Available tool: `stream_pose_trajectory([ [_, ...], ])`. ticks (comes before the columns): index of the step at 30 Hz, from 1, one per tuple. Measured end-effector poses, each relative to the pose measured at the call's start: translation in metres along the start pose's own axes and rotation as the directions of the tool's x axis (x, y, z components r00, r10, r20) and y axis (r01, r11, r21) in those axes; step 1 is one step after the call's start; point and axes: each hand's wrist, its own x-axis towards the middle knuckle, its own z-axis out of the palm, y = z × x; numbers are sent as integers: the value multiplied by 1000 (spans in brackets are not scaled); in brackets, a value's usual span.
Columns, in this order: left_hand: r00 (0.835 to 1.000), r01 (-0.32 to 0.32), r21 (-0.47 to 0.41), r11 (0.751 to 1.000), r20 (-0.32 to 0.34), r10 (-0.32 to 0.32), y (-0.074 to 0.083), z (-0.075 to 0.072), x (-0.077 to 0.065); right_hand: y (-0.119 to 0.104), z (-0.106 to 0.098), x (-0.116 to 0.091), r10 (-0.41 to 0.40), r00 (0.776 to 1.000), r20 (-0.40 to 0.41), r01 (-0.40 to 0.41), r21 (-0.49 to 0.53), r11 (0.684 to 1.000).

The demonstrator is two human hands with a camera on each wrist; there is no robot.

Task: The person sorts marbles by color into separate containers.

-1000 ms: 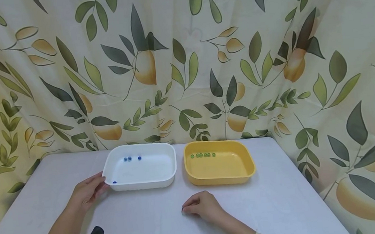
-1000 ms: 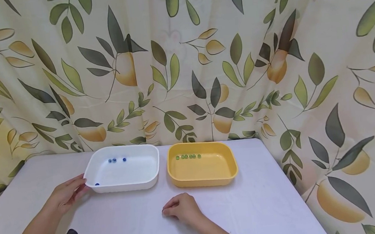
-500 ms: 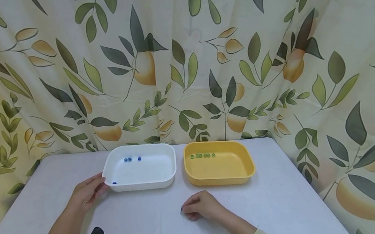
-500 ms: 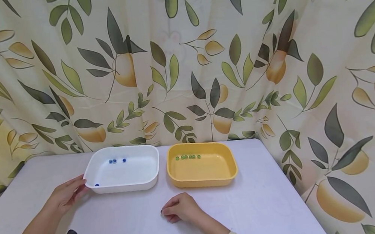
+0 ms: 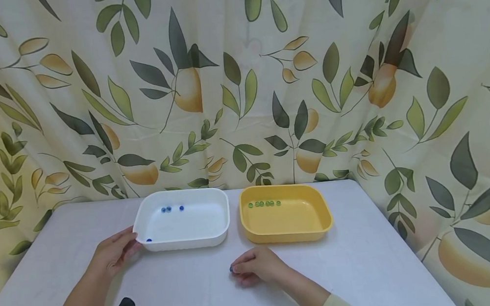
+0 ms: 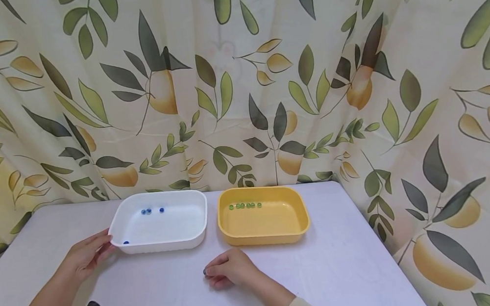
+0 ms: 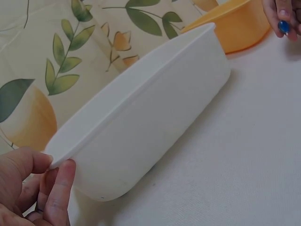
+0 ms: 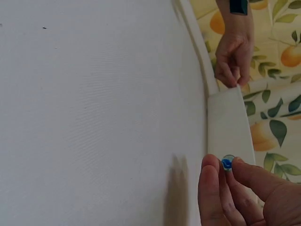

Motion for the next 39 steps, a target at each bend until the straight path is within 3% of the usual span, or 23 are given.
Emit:
stream_pose_trajectory([
  [22,1000,-1,10,1000,-3,2,2,-1,-1,-39,4,18,-27,996,81,17,124,992],
  [30,1000,-6,-1,1000,15,6,1,-1,0,-50,0,24,-37,994,101,9,268,963],
  [39,1000,2,-12,1000,14,-2,1,-1,0,-63,1,38,-18,999,49,4,275,961],
])
